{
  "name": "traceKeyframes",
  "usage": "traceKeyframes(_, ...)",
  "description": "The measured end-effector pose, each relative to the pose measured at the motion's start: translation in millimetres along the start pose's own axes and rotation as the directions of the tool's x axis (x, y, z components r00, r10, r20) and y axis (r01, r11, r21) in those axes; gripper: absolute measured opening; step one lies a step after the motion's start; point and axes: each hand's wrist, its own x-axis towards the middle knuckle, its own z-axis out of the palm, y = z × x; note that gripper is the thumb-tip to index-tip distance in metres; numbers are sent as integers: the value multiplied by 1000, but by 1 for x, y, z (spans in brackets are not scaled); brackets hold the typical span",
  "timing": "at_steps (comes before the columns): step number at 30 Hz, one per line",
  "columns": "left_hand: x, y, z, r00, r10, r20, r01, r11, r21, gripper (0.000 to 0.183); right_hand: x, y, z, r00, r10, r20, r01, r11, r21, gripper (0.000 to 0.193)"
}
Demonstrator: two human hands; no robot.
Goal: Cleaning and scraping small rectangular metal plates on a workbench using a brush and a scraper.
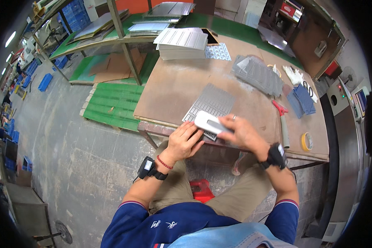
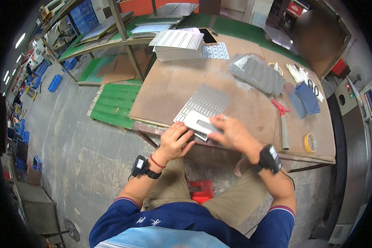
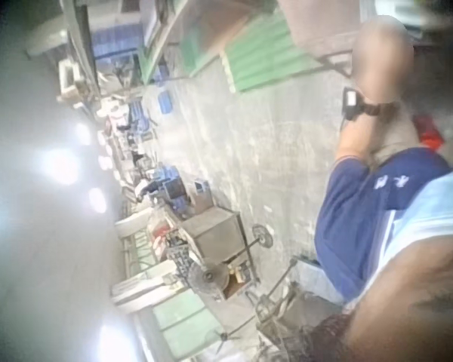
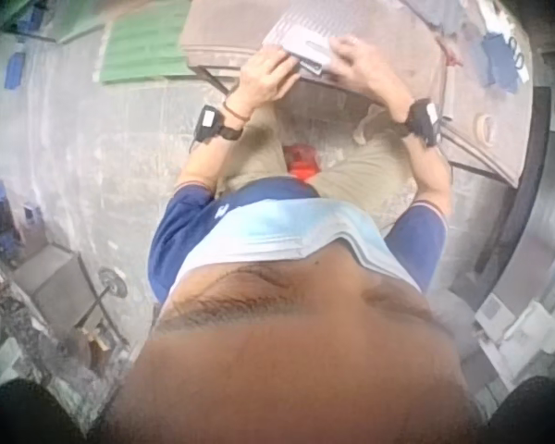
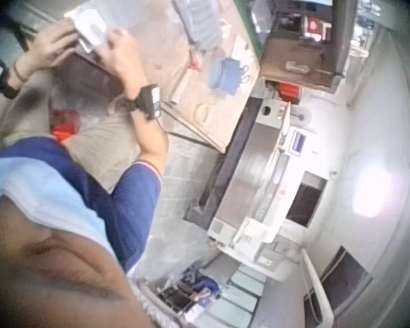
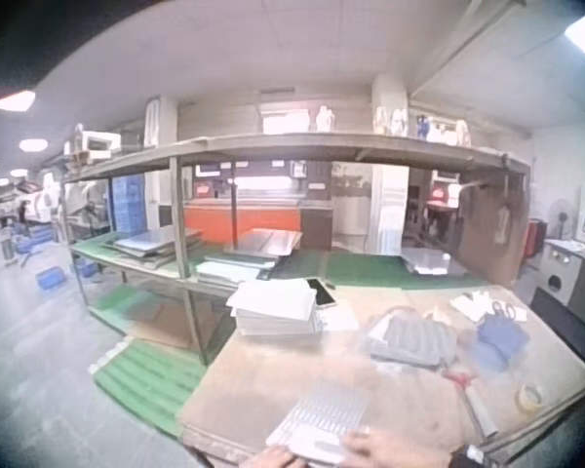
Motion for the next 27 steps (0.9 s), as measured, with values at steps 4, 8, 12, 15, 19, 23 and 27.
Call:
traceKeyframes(4,4,-1,3,1000,17,-21,-18,999,-27,39,13,70,-33,924,354,-148,-365,929,-61,43)
traceKeyframes(8,0,-3,6,1000,-1,-26,0,1000,-29,39,23,34,-3,960,240,-147,-265,945,-191,44)
traceKeyframes(12,1,-2,-4,999,-14,-31,13,1000,-9,38,34,10,2,991,117,59,-119,992,35,45)
traceKeyframes(15,2,-1,0,999,-13,-46,11,999,-34,39,54,70,-18,919,341,-198,-372,916,-150,45)
traceKeyframes(19,0,-3,7,999,-5,-46,4,1000,-30,39,66,50,10,976,200,-91,-212,965,-154,45)
traceKeyframes(23,1,0,-2,999,-17,-38,16,1000,-17,40,85,27,24,997,13,73,-20,995,95,44)
traceKeyframes(27,2,2,2,999,-19,-34,18,999,-35,39,99,82,-10,909,379,-173,-407,898,-169,44)
